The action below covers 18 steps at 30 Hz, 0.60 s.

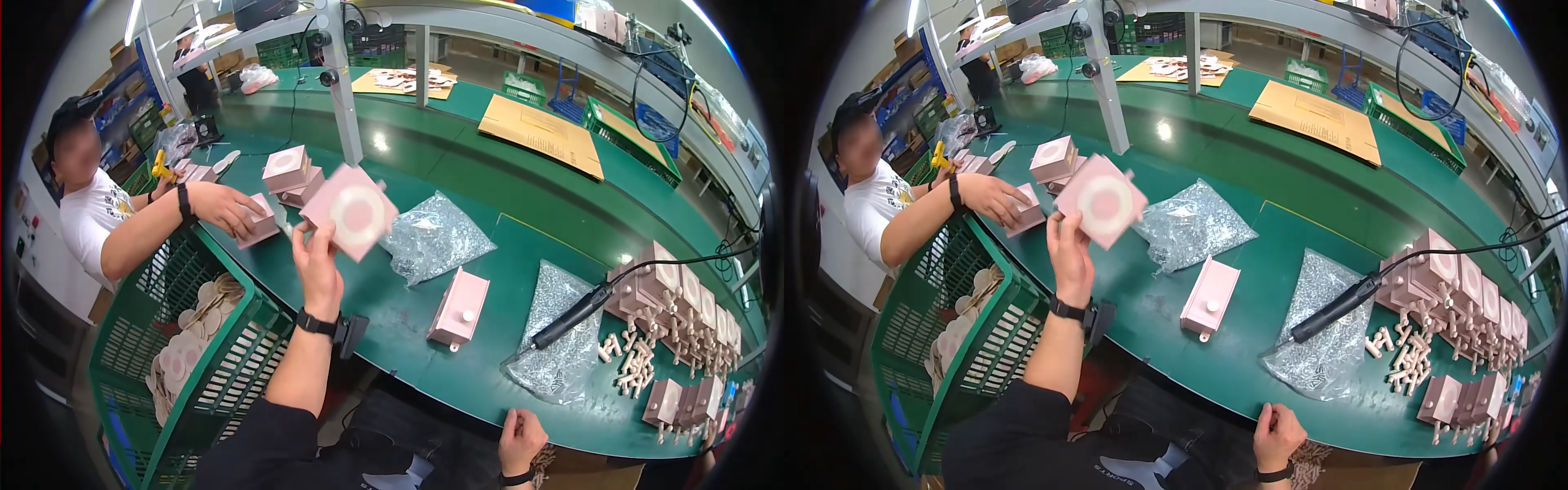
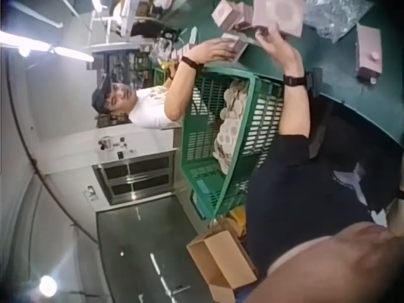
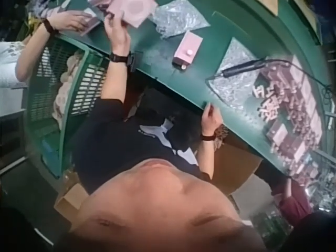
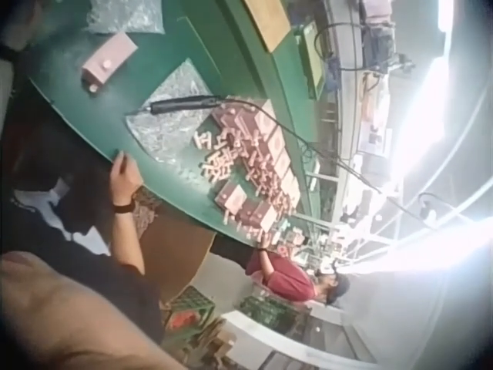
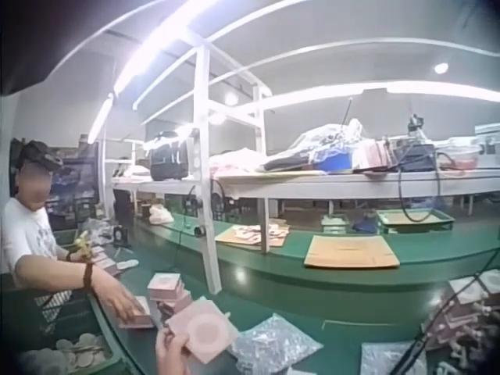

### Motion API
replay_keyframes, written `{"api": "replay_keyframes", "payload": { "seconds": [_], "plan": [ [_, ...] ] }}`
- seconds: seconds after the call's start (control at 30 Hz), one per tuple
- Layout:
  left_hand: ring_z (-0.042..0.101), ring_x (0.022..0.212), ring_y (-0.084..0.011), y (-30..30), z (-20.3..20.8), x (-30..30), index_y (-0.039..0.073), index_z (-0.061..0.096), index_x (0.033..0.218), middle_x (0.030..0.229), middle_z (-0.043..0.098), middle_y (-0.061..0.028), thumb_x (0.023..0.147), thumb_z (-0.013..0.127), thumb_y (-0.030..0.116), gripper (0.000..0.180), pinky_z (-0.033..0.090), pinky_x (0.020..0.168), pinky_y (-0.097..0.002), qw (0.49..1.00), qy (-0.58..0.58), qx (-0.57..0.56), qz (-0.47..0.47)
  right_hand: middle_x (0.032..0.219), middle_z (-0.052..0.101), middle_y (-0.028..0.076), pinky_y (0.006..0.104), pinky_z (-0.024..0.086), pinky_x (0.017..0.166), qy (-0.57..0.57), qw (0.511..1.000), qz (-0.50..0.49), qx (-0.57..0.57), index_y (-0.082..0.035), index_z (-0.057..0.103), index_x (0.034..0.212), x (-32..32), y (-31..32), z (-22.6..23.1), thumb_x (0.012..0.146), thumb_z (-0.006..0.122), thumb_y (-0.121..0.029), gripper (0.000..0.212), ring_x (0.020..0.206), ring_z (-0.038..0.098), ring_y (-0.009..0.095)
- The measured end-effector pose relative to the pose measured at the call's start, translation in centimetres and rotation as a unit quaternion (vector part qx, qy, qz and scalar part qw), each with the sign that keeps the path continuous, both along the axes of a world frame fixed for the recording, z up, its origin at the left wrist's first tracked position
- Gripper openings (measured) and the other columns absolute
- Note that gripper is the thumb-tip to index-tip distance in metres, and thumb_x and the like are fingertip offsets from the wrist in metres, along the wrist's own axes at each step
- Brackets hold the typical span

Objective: The person assembles pink boxes by inserting a white plastic handle into each box and securing it with a screw using a power screwdriver. They then move the completed boxes to a stack on the table and pick up new boxes to repeat the process.

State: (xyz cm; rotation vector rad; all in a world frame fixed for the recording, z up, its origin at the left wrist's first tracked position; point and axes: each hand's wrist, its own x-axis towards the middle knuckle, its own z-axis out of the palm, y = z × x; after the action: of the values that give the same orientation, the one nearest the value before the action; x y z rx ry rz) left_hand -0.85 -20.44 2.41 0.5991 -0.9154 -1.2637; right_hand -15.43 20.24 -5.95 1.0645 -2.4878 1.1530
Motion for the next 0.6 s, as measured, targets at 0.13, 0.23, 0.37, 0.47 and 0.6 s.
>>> {"api": "replay_keyframes", "payload": {
  "seconds": [0.13,0.23,0.37,0.47,0.6],
  "plan": [
    [0.062,0.109,-0.0157,2.2,-0.5,2.7,0.002,0.057,0.122,0.115,0.064,-0.0077,0.098,0.057,0.027,0.034,0.047,0.099,-0.0329,0.994,-0.023,0.05,-0.094,0.062,0.057,0.009,0.0336,0.041,0.049,-0.005,1.0,0.003,0.005,-0.002,0.062,0.08,-0.1,-0.8,0.2,0.087,0.07,-0.007,0.012,0.049,0.054,0.022],
    [0.062,0.108,-0.0168,3.0,-0.3,3.5,-0.001,0.058,0.122,0.119,0.065,-0.0095,0.1,0.055,0.028,0.037,0.047,0.098,-0.0314,0.967,-0.066,0.138,-0.203,0.062,0.057,0.009,0.0336,0.042,0.049,-0.005,1.0,0.0,-0.001,-0.002,0.062,0.081,-0.2,-0.7,-0.2,0.088,0.069,-0.007,0.011,0.05,0.055,0.023],
    [0.063,0.108,-0.0189,2.9,-2.8,4.5,-0.004,0.058,0.124,0.12,0.065,-0.0102,0.1,0.056,0.029,0.042,0.048,0.098,-0.0317,0.946,-0.138,0.188,-0.225,0.064,0.058,0.01,0.0358,0.043,0.05,-0.011,1.0,-0.009,-0.025,-0.002,0.062,0.081,0.2,-0.4,-1.1,0.086,0.07,-0.007,0.011,0.051,0.056,0.026],
    [0.064,0.104,-0.0174,3.4,-4.7,4.6,-0.008,0.062,0.121,0.117,0.068,-0.0122,0.098,0.06,0.031,0.045,0.05,0.094,-0.0308,0.929,-0.161,0.224,-0.246,0.065,0.06,0.01,0.0366,0.044,0.051,-0.036,0.999,-0.021,-0.032,-0.003,0.064,0.083,0.6,-0.3,-0.5,0.086,0.071,-0.008,0.01,0.053,0.058,0.027],
    [0.064,0.107,-0.02,3.3,-6.5,4.4,-0.006,0.06,0.123,0.116,0.067,-0.0109,0.098,0.062,0.028,0.043,0.05,0.095,-0.0317,0.935,-0.281,0.148,-0.161,0.076,0.068,0.013,0.0388,0.052,0.058,0.059,0.996,-0.014,0.065,-0.006,0.071,0.095,1.2,0.2,1.8,0.093,0.067,-0.018,0.013,0.066,0.066,0.032]
  ]
}}
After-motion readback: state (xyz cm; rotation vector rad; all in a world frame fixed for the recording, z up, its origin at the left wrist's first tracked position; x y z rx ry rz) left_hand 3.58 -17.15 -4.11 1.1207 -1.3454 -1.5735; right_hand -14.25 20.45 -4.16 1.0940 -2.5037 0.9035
